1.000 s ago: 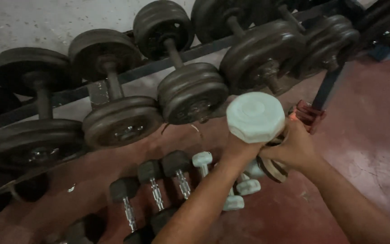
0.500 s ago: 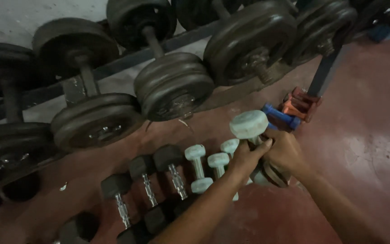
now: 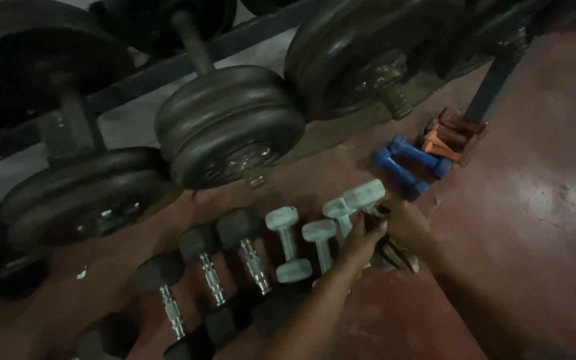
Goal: Wiping down dumbbells on a rack in a gym.
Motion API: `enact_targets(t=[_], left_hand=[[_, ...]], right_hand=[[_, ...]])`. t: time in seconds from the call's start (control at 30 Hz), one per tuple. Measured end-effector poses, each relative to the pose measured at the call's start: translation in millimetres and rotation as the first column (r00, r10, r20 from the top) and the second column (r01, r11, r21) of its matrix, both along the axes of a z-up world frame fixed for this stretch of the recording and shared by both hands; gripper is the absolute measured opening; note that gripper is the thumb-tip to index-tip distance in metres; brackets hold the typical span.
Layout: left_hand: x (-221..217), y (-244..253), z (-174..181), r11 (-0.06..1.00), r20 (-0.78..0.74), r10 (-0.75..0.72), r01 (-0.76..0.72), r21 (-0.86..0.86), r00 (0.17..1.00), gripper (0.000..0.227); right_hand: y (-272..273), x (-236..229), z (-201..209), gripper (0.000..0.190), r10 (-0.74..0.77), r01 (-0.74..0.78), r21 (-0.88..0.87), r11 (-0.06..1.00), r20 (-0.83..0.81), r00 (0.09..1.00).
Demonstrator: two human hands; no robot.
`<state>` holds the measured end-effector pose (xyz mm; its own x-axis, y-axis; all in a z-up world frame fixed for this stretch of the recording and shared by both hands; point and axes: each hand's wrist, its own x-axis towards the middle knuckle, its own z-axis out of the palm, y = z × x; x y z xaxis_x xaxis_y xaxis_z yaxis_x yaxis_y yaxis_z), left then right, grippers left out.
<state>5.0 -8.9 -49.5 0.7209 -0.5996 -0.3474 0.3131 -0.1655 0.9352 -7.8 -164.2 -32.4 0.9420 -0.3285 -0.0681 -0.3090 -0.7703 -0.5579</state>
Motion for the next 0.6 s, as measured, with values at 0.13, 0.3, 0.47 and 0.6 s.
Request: enact_targets(t=[0.13, 0.3, 0.47, 0.6], left_hand=[[6.6, -8.7, -18.9, 0.981, -0.023, -0.026, 0.030, 0.192, 0.999, 0.098], [16.3, -31.6, -74.1, 0.998, 0.161, -0.059, 0.062, -0.010, 0.985, 0.098], [13.3, -43.6, -97.2, 0.988, 0.144, -0.064, 0.043, 0.149, 0.988, 0.102], [5.9, -38.2, -40.6, 0.994, 0.075, -0.083, 0.088, -0.070, 0.994, 0.108]], right_hand=[[-14.0, 12.8, -29.7, 0.037, 0.038, -0.040, -0.035, 0.999, -0.077, 0.996], [-42.5, 32.3, -90.7, 0.035, 0.079, -0.167, -0.244, 0.955, -0.336, 0.939], [-38.9, 37.5, -81.7, 0.038, -0.022, 0.020, -0.013, 1.000, -0.219, 0.976], [-34.3, 44.7, -85.8, 0.045, -0.183, 0.199, 0.006, 0.980, -0.361, 0.914]])
